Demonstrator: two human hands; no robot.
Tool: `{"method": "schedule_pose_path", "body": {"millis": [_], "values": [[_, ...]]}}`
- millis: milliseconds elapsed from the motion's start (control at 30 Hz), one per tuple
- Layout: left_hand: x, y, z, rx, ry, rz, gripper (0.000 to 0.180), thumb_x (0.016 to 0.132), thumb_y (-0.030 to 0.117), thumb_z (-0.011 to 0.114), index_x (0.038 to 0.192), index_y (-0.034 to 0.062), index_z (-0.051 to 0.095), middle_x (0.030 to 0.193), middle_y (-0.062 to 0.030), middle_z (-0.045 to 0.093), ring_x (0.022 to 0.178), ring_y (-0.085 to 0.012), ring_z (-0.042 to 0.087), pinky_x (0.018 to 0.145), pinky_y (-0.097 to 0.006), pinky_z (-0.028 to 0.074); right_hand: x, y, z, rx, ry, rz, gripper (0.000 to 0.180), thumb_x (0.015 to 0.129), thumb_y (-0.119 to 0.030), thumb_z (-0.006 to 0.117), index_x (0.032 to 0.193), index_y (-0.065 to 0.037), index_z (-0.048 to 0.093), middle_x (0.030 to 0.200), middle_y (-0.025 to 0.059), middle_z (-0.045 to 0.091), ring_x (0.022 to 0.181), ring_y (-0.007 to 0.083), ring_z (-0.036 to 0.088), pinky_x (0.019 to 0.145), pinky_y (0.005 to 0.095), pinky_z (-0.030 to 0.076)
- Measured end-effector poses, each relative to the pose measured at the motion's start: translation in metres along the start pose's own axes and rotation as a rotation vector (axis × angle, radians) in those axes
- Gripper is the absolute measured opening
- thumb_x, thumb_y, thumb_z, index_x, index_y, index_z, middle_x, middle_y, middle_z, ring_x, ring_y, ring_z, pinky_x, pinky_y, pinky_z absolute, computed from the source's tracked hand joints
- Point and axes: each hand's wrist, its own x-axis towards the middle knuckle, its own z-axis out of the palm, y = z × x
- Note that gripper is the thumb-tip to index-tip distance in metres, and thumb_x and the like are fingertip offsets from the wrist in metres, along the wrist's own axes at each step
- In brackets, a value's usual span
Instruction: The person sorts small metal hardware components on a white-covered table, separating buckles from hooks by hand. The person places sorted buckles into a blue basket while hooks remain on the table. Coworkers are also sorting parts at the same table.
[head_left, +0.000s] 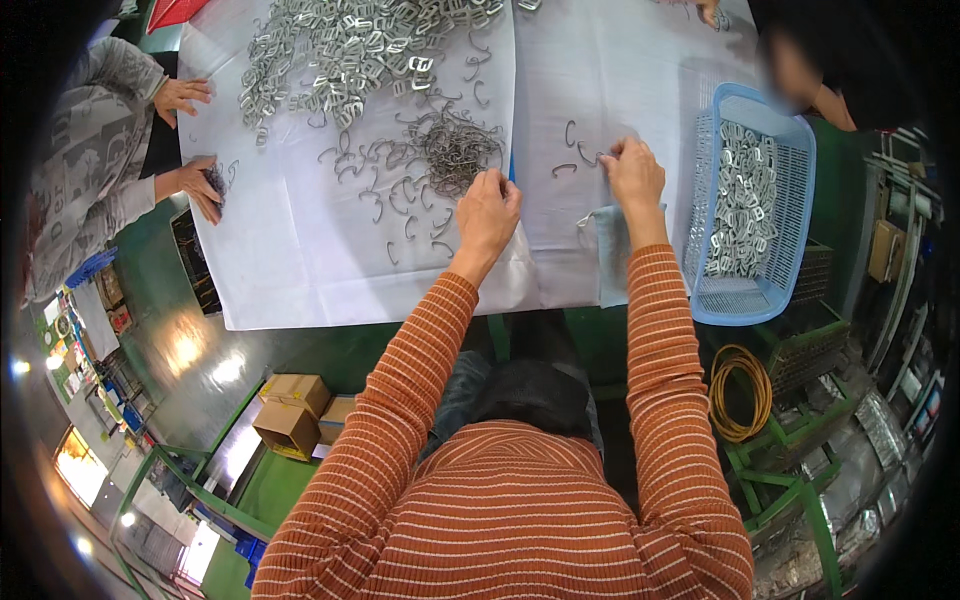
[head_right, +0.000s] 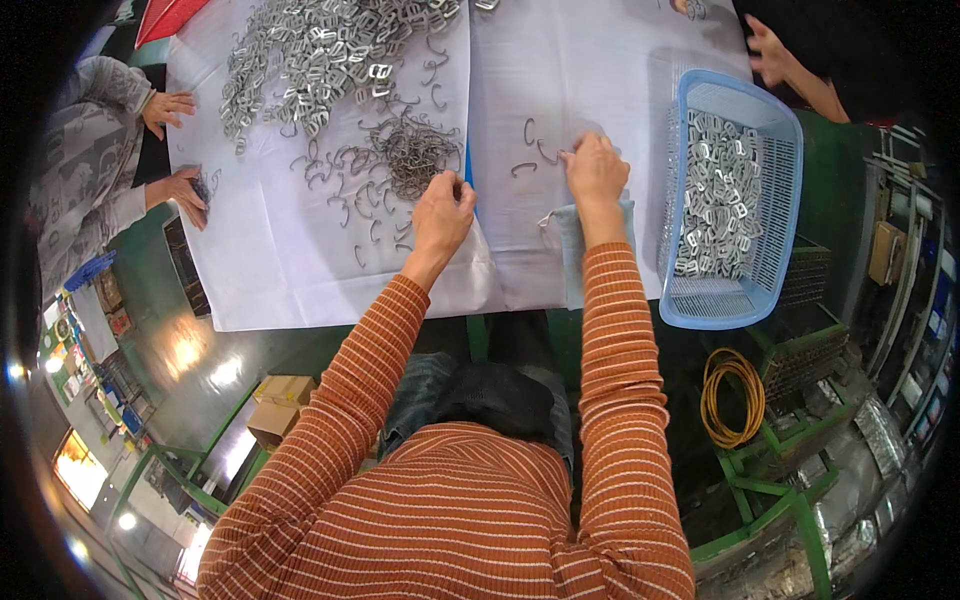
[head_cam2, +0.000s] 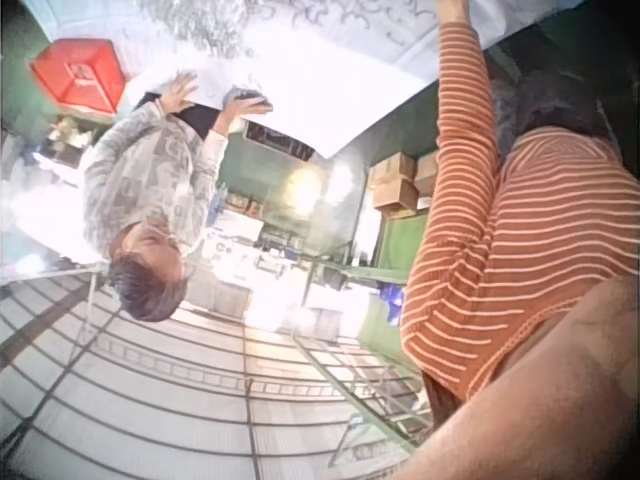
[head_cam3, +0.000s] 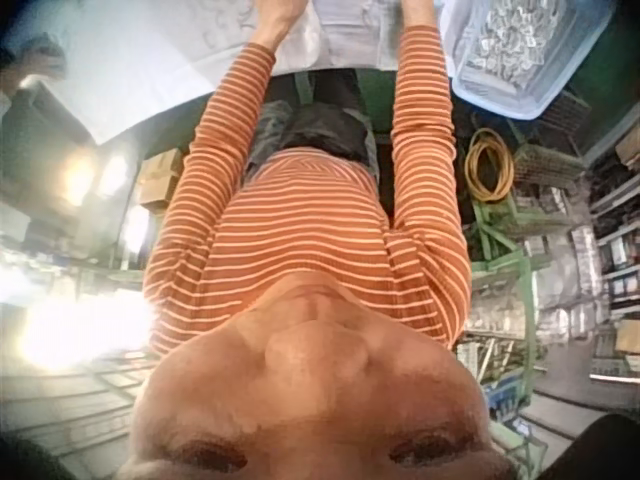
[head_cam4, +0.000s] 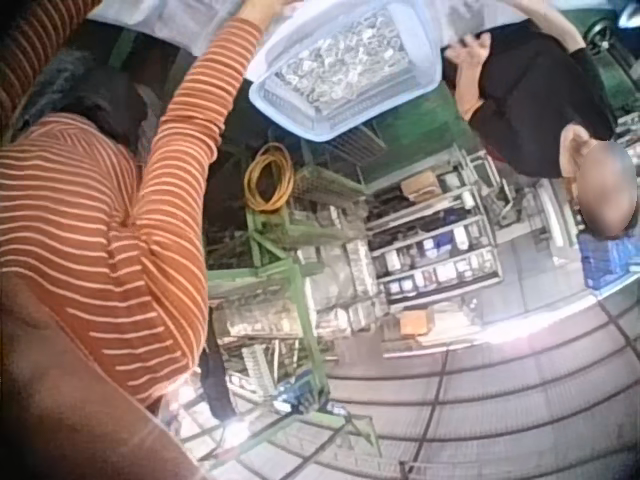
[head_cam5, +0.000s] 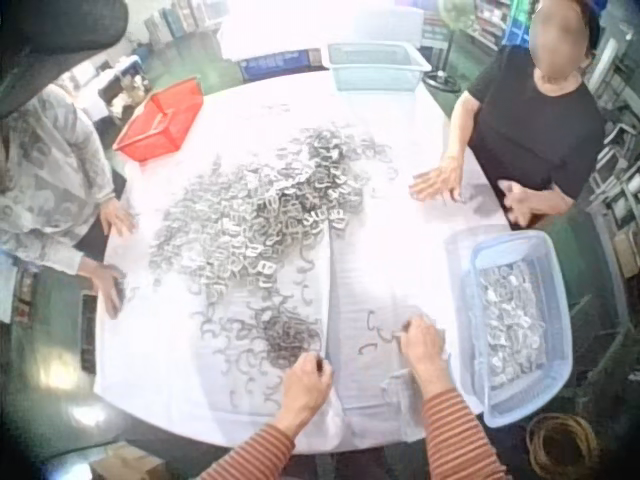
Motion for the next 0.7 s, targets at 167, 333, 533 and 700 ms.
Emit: {"method": "schedule_pose_path", "body": {"millis": [167,333,533,700], "values": [[0.002,0.006,0.005,0.137,0.109,0.172,0.012,0.078,0.018,0.058,0.084,0.0085,0.056,0.086,-0.0077,0.056,0.082,-0.0254,0.053,0.069,-0.038,0.041,-0.003,0.008,0.008,-0.125,-0.01,-0.05,0.023,0.08,-0.028,0.062,0.091,-0.008,0.061,0.095,0.0077,0.062,0.09,0.0258,0.059,0.078,0.0443,0.041],[0.009,0.03,0.023,0.255,0.118,0.429,0.016,0.075,0.02,0.063,0.087,0.012,0.056,0.091,-0.0044,0.052,0.089,-0.023,0.048,0.073,-0.037,0.036,-0.012,0.001,0.004,-0.102,0.075,0.012,0.024,0.082,-0.027,0.061,0.095,-0.008,0.059,0.099,0.0096,0.06,0.091,0.0271,0.059,0.078,0.0457,0.04],[0.025,0.028,0.049,0.295,0.029,0.444,0.017,0.075,0.02,0.064,0.087,0.0104,0.057,0.085,-0.0056,0.052,0.086,-0.0238,0.047,0.073,-0.037,0.035,-0.013,-0.014,0.015,0.117,-0.02,-0.007,0.023,0.078,-0.027,0.064,0.091,-0.009,0.061,0.095,0.0088,0.062,0.089,0.0261,0.06,0.074,0.0416,0.045],[-0.002,0.011,-0.002,0.148,0.092,0.331,0.008,0.077,0.014,0.059,0.083,0.0093,0.055,0.084,-0.0068,0.051,0.087,-0.0258,0.048,0.072,-0.038,0.037,-0.014,-0.068,-0.008,0.392,-0.075,-0.154,0.027,0.08,-0.03,0.061,0.094,-0.007,0.061,0.099,0.0104,0.061,0.086,0.0287,0.061,0.078,0.0457,0.041]]}}
